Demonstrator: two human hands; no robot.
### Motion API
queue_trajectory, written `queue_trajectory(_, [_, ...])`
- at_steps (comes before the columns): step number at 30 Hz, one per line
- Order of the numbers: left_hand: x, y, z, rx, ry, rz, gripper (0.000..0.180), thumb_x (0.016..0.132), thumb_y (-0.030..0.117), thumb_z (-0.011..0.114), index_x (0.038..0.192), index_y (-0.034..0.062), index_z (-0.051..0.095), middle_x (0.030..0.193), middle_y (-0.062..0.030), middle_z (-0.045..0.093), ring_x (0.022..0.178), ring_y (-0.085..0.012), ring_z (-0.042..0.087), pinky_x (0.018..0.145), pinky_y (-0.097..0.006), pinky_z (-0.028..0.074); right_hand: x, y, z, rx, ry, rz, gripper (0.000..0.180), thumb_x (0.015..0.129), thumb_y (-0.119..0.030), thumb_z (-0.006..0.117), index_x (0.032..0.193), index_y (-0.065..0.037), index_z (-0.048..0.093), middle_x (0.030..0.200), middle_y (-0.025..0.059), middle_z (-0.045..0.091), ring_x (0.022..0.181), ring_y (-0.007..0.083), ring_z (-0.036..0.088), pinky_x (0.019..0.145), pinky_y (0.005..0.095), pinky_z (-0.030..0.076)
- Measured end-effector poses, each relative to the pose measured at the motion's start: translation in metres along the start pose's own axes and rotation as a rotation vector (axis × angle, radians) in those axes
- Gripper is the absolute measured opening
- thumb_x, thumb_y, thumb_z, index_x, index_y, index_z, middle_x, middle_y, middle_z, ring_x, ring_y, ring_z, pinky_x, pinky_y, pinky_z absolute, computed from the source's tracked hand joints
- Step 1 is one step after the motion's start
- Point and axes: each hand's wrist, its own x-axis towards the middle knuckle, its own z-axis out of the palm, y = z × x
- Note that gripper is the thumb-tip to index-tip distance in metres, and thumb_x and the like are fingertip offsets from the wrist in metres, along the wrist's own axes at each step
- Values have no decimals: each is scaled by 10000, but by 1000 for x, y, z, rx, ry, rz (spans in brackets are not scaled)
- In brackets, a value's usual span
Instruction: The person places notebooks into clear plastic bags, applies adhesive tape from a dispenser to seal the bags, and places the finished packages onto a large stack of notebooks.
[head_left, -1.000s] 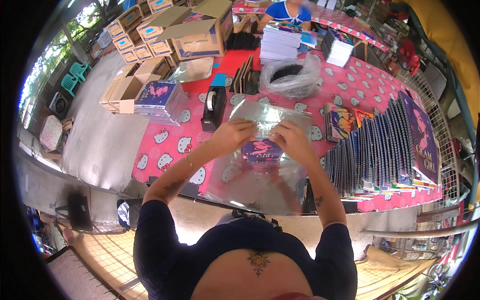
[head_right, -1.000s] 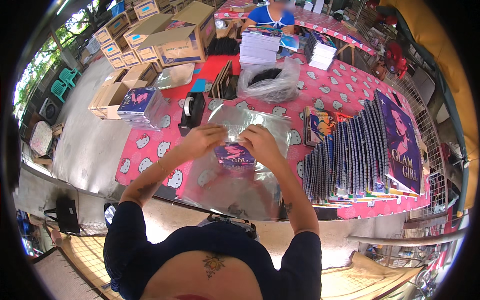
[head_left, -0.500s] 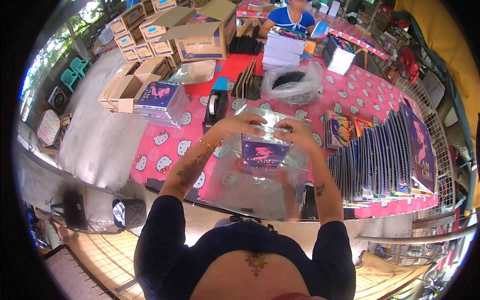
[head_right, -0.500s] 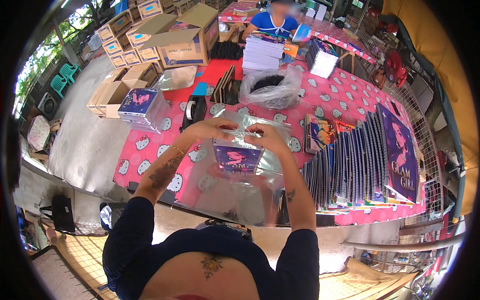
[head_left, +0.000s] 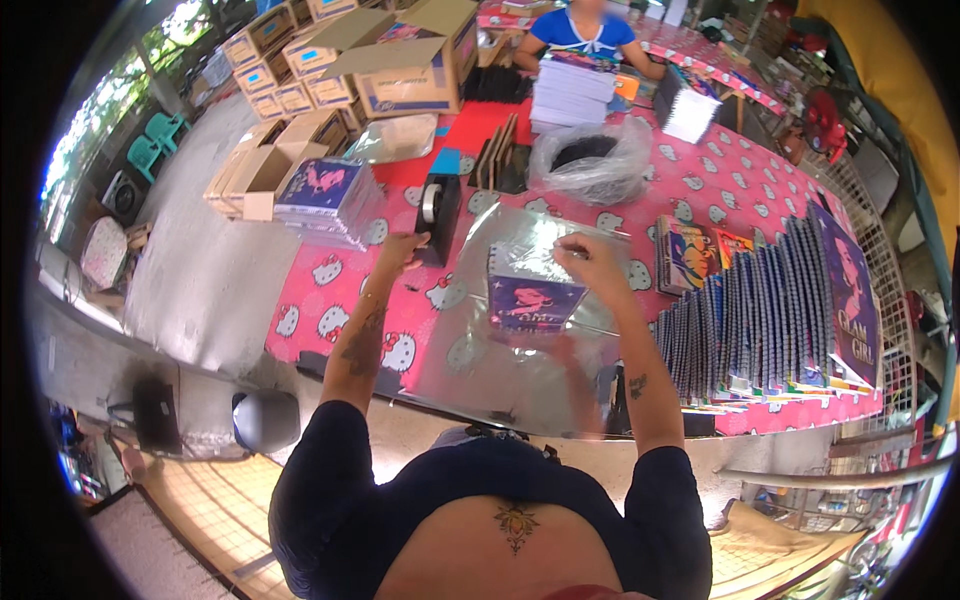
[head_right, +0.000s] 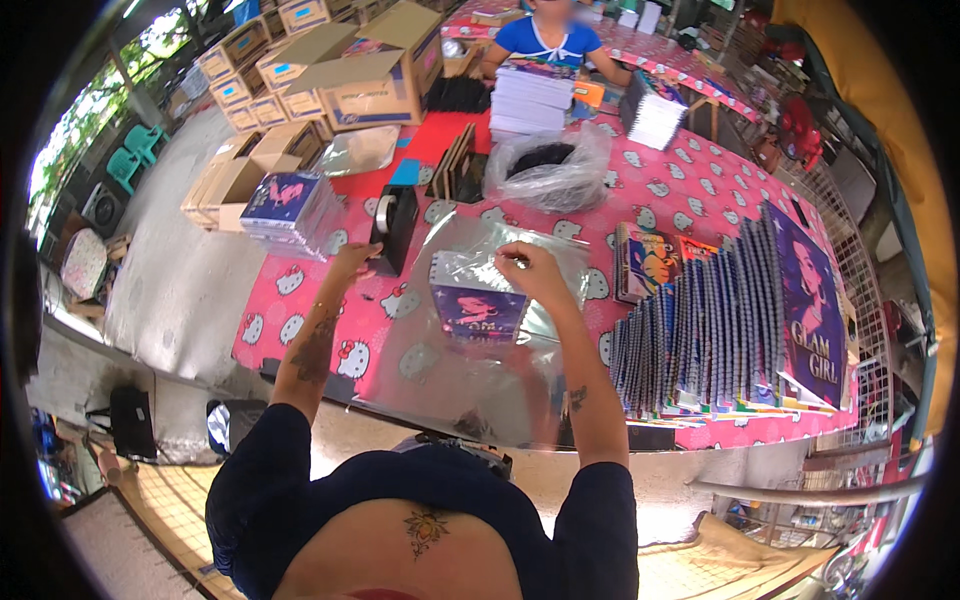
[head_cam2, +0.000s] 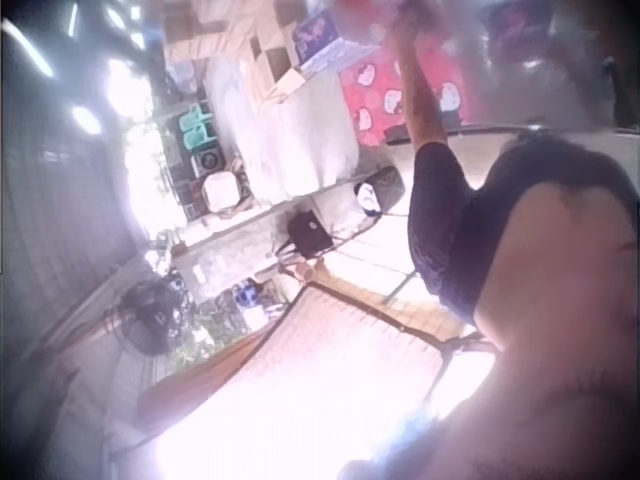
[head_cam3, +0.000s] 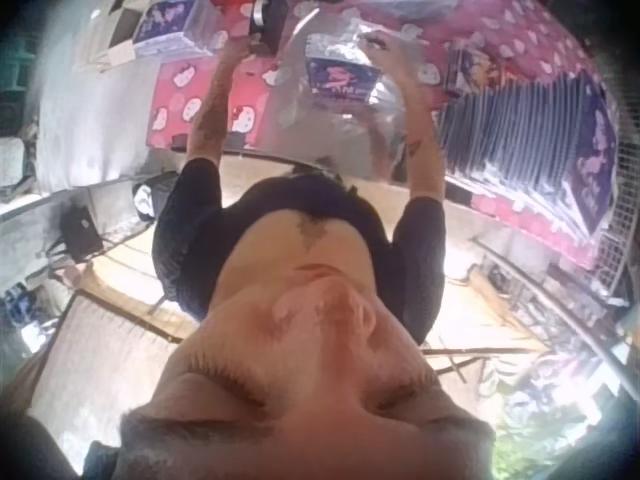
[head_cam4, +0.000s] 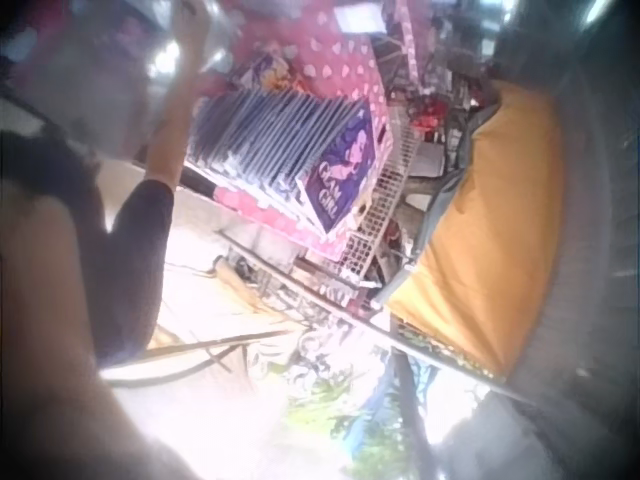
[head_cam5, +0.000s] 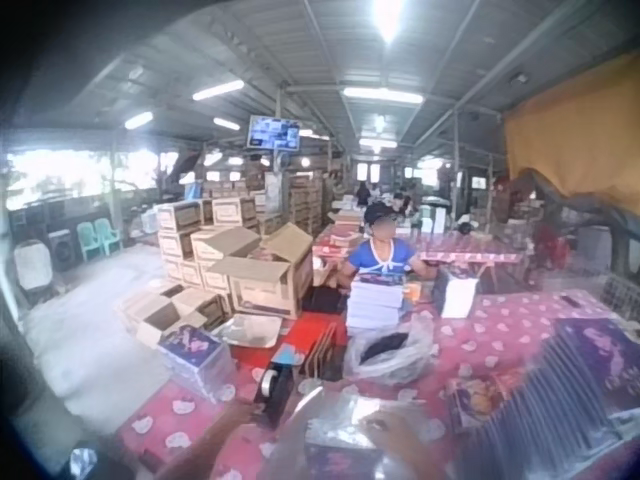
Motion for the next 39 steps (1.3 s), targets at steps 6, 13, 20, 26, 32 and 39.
queue_trajectory(6, [-24,-49,38,-500,42,274,196,880,172,703,926,-18,703,786,-41,676,640,-132,602,601,-291,486,-3,15,-14,7,42,24,294,854,-208,731,1057,2,691,894,47,687,793,107,594,718,254,468])
queue_trajectory(13, [-73,102,47,1143,215,712,151,805,158,670,780,10,663,806,-167,681,703,-374,652,655,-437,534,-9,10,-15,116,15,50,334,872,-153,711,1172,-29,629,852,30,655,722,70,563,628,235,448])
queue_trajectory(20, [-46,193,172,1248,-1211,758,328,899,333,645,823,20,711,836,-76,719,798,-200,670,718,-385,504,-7,-1,-7,179,1,116,428,867,-154,726,1250,-41,569,870,42,640,728,85,576,579,244,459])
queue_trajectory(26, [1,78,156,326,-1102,515,326,910,283,676,970,-36,702,1012,-47,679,814,-104,603,738,-277,505,-42,-72,49,-504,353,-135,412,876,-160,685,1260,-73,565,1124,169,630,995,358,602,847,419,491])
queue_trajectory(32, [-148,139,167,1264,-528,1320,555,678,429,812,967,-11,638,962,-145,634,884,-343,635,738,-439,513,-89,10,167,709,-542,374,671,881,-385,706,1437,-155,412,1416,120,485,1242,324,517,1008,481,437])
queue_trajectory(39, [-181,73,99,421,-304,987,784,664,351,873,1269,6,513,1163,-168,608,1127,-284,596,935,-413,480,-89,73,138,1820,26,169,834,803,-524,723,1463,-168,357,1406,109,497,1335,327,437,1084,581,371])
